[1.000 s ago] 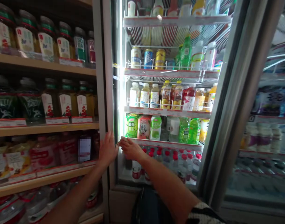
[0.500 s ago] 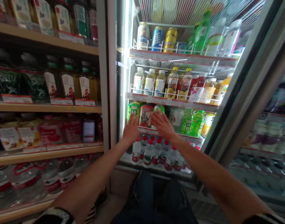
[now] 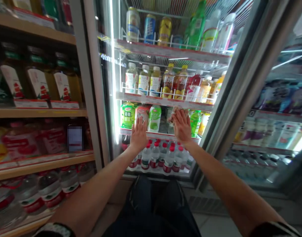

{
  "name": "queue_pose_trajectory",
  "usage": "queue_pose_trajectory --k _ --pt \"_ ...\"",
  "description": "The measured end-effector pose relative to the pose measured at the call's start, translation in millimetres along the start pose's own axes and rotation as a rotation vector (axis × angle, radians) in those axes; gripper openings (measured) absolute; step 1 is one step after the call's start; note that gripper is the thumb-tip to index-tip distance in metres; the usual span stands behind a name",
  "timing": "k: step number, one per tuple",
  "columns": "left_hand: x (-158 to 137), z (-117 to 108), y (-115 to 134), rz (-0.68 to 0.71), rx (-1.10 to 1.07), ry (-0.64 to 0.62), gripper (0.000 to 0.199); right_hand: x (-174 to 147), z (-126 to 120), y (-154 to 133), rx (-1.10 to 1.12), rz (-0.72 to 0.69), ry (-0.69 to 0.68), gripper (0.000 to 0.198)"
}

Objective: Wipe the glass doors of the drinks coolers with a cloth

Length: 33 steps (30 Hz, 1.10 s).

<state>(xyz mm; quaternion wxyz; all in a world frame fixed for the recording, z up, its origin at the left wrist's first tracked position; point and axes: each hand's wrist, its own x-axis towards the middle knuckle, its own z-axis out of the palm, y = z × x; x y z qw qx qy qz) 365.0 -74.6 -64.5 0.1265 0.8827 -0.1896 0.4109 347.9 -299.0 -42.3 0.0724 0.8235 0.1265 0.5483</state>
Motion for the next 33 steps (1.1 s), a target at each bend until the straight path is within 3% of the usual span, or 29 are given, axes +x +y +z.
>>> queue_pose_trajectory --k 2,7,13,19,25,28,31,33 --pt "0 1 3 -0.020 -0.005 0.004 0.071 -13 -1 3 -0.011 -0.001 -0.020 0.047" --pt "0 -1 3 -0.012 0.051 0.004 0.068 -53 -1 14 -0.023 -0.289 -0.156 0.049" --pt "1 1 4 -0.032 0.076 0.012 0.067 -34 -7 51 -0.076 0.093 0.116 0.043" --pt "-5 5 4 -0.016 0.078 0.011 0.065 -94 -3 52 -0.055 -0.113 -0.025 0.049" --pt "-9 14 7 -0.022 0.076 0.048 0.067 -71 -4 81 -0.033 0.212 0.225 0.051" --pt "-12 14 8 -0.015 0.063 0.048 0.066 -96 5 68 0.004 0.313 0.258 0.053" --pt "-16 18 7 0.013 0.056 0.071 0.066 -130 13 56 0.037 0.324 0.205 0.054" --pt "-18 21 6 0.022 0.052 0.086 0.067 -132 14 63 0.050 0.322 0.200 0.054"
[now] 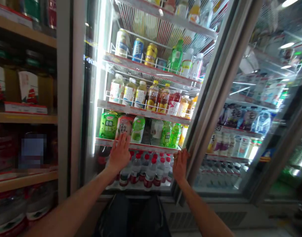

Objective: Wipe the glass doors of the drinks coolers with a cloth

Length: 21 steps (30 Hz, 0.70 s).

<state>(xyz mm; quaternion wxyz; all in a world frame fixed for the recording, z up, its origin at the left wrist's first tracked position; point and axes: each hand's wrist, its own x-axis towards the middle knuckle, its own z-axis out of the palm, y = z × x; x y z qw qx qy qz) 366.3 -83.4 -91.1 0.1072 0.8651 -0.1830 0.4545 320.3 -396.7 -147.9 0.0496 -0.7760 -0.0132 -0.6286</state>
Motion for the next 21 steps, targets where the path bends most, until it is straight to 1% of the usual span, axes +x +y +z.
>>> queue_pose_trajectory --k 4,6,7,9,11,13,14,15,17,18,19,20,21 --pt "-1 1 1 -0.007 -0.001 -0.014 0.067 47 1 11 -0.001 0.062 0.095 0.052" --pt "-1 -1 3 -0.011 0.004 -0.022 0.065 56 3 5 -0.015 0.084 0.139 0.053" --pt "-1 -2 3 -0.015 0.006 -0.026 0.065 53 4 -2 -0.020 0.068 0.131 0.053" --pt "-1 -3 4 -0.021 0.011 -0.036 0.066 35 7 -19 -0.006 -0.037 0.043 0.056" --pt "-2 -4 3 -0.016 0.015 -0.044 0.066 21 9 -39 0.022 -0.201 -0.090 0.058" --pt "-3 -4 1 0.002 0.019 -0.049 0.067 26 12 -55 0.037 -0.319 -0.170 0.059" --pt "-3 -5 1 0.010 0.024 -0.053 0.067 37 13 -61 0.036 -0.338 -0.174 0.058" --pt "-3 -5 0 0.010 0.030 -0.056 0.067 51 15 -67 0.030 -0.328 -0.162 0.055" --pt "-5 -5 0 0.008 0.035 -0.064 0.067 77 18 -76 0.008 -0.270 -0.120 0.051" --pt "-5 -5 0 0.009 0.035 -0.069 0.067 84 19 -79 -0.007 -0.255 -0.112 0.049" --pt "-6 -5 -1 0.012 0.034 -0.072 0.067 86 20 -83 -0.019 -0.271 -0.123 0.048" --pt "-8 -5 -1 0.016 0.031 -0.074 0.067 81 21 -86 -0.024 -0.327 -0.160 0.048" --pt "-9 -5 -2 0.022 0.030 -0.073 0.066 73 22 -89 -0.021 -0.417 -0.220 0.048"
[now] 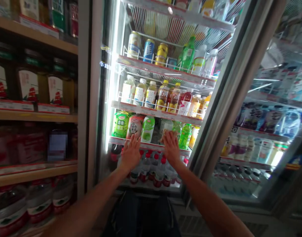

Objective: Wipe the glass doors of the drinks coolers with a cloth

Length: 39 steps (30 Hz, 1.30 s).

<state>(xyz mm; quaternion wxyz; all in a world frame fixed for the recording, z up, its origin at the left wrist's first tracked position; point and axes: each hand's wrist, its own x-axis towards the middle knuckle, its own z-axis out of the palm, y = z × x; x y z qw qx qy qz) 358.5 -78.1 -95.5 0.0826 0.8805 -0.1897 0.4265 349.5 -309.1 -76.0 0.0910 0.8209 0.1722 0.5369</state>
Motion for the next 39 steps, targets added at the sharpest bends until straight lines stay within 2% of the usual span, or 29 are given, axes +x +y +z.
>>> queue_pose_trajectory --k 2,4,6,10,12,15,17,18,21,23,24,27,29,31,35,37,39 --pt "-3 1 -2 0.014 0.002 0.004 0.064 -15 4 -12 0.028 -0.207 -0.123 0.050" --pt "-5 2 -6 0.043 0.007 -0.001 0.062 -17 6 -19 0.054 -0.333 -0.184 0.051" --pt "-8 2 -9 0.073 0.015 -0.013 0.061 -1 4 -21 0.055 -0.295 -0.158 0.050" --pt "-11 -1 -11 0.076 0.031 -0.039 0.062 40 1 -26 0.017 -0.034 -0.014 0.048" --pt "-14 -4 -13 0.066 0.040 -0.060 0.062 37 4 -34 0.029 -0.091 -0.040 0.048" --pt "-18 -6 -21 0.048 0.060 -0.088 0.062 17 9 -45 0.078 -0.361 -0.144 0.045" --pt "-20 -6 -28 0.037 0.066 -0.096 0.062 18 10 -47 0.091 -0.434 -0.165 0.044" --pt "-20 -6 -31 0.038 0.064 -0.097 0.062 24 9 -47 0.088 -0.407 -0.157 0.044" --pt "-22 -6 -37 0.034 0.060 -0.103 0.064 50 4 -49 0.065 -0.204 -0.110 0.048" --pt "-23 -6 -40 0.009 0.066 -0.101 0.063 53 6 -54 0.067 -0.155 -0.106 0.049" --pt "-24 -6 -42 -0.009 0.071 -0.096 0.063 49 8 -58 0.078 -0.199 -0.122 0.049" --pt "-26 -7 -52 -0.044 0.084 -0.076 0.061 26 17 -69 0.132 -0.474 -0.166 0.044" --pt "-28 -7 -60 -0.056 0.095 -0.070 0.060 27 20 -74 0.150 -0.608 -0.165 0.041" --pt "-29 -8 -66 -0.058 0.106 -0.071 0.059 48 19 -78 0.144 -0.595 -0.151 0.041" --pt "-28 -12 -69 -0.089 0.110 -0.085 0.060 94 15 -89 0.124 -0.297 -0.110 0.045" --pt "-27 -15 -73 -0.125 0.108 -0.086 0.061 89 20 -100 0.131 -0.325 -0.137 0.044" --pt "-27 -18 -81 -0.155 0.104 -0.084 0.063 70 28 -109 0.145 -0.474 -0.185 0.043"
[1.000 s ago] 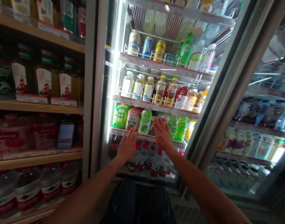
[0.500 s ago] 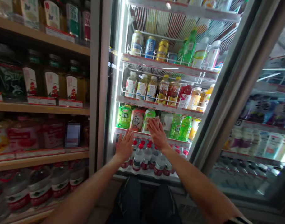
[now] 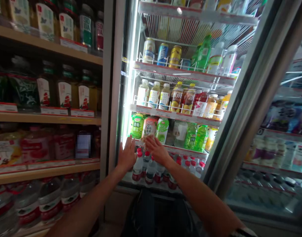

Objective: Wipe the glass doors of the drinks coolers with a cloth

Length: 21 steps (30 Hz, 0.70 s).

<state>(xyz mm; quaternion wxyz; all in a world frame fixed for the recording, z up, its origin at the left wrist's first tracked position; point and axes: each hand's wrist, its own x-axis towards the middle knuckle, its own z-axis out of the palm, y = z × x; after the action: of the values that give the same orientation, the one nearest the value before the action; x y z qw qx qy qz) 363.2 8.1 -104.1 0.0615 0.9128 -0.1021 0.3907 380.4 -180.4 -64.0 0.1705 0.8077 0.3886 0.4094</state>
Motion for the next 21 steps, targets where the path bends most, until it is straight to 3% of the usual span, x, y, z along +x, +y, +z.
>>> queue_pose_trajectory --k 3,9,15,21 --pt "3 -1 -15 -0.043 0.001 -0.001 0.064 -7 14 -12 0.008 -0.136 -0.007 0.041" --pt "6 0 -28 -0.106 0.000 -0.003 0.065 33 6 -6 0.009 0.114 0.136 0.045" --pt "5 2 -39 -0.051 -0.006 -0.007 0.065 39 16 -23 0.018 -0.120 0.066 0.035" --pt "6 8 -49 -0.089 -0.042 0.055 0.064 124 -4 -7 0.016 0.126 0.224 0.036"
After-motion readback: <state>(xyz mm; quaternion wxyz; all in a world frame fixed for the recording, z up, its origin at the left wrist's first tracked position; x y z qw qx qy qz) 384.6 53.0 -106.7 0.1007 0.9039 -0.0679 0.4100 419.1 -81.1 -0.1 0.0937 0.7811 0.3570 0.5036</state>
